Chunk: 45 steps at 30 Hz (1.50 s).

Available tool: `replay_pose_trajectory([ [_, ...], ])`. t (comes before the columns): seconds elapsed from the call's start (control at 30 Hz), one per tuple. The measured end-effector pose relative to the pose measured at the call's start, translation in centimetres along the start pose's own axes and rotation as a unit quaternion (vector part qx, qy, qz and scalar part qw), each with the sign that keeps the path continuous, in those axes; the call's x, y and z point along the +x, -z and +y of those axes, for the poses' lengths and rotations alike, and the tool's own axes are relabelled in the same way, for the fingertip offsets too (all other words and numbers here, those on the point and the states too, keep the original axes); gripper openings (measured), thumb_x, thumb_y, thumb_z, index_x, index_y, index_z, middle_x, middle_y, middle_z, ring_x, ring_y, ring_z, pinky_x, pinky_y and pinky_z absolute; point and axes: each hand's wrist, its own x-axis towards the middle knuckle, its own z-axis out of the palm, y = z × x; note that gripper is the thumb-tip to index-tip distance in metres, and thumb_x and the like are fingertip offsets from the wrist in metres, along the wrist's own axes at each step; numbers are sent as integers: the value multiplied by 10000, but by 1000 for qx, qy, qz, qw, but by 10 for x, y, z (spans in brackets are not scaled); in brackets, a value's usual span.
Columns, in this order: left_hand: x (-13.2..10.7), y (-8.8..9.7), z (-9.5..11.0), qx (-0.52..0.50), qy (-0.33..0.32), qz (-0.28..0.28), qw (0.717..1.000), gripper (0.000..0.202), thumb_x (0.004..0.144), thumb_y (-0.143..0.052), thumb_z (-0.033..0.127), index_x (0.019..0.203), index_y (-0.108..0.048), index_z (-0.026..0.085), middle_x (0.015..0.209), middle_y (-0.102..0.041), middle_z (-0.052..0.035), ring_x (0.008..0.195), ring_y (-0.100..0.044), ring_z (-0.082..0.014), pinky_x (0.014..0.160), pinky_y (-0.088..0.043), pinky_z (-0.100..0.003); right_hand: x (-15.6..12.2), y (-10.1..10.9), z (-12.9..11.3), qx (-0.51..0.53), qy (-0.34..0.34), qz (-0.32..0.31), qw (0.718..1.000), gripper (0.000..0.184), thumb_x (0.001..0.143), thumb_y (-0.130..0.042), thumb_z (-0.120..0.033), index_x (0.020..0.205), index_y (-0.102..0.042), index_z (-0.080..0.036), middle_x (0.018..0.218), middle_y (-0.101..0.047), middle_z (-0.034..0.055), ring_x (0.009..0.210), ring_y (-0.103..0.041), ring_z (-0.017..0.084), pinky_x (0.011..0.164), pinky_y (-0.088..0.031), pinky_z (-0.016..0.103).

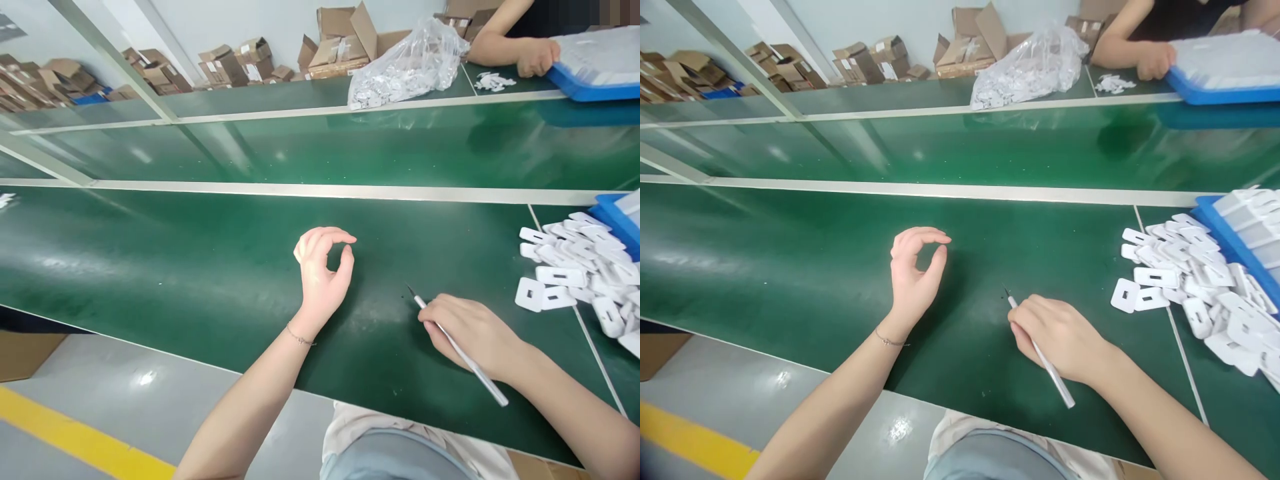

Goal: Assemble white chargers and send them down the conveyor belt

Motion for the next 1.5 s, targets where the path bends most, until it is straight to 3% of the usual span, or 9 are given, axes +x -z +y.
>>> replay_pose_trajectory([
  [0.13,-1,0,1,11,-4,-6,1000,159,844,-529,146,845,-642,258,932,-718,-1,1030,-624,-218,986,-420,-431,-4,-7,-5,-32,27,-37,998,254,946,-421,-48,767,-529,-193,630,-532,-4,540,-481,133,484,-384,257],
  [0.3,-1,1,3,1,-10,-4,1000,173,836,-536,116,840,-640,255,925,-718,7,1034,-621,-216,989,-407,-429,-6,-13,-6,-59,49,-39,996,272,938,-429,-38,729,-539,-173,602,-487,-8,534,-440,131,490,-376,264],
  [0.87,0,2,3,10,-10,-4,1000,166,840,-535,132,848,-641,259,939,-723,10,1050,-622,-216,981,-404,-422,-5,-11,-7,-49,32,-56,997,269,957,-415,-58,750,-525,-190,623,-468,-9,547,-413,142,505,-361,268],
  [1.5,0,5,7,18,-15,-1,1000,161,851,-523,146,853,-636,261,943,-721,7,1062,-619,-216,999,-403,-422,-2,-15,-7,-50,24,-60,997,258,864,-387,-14,714,-477,-203,645,-478,14,556,-402,163,516,-338,272],
])
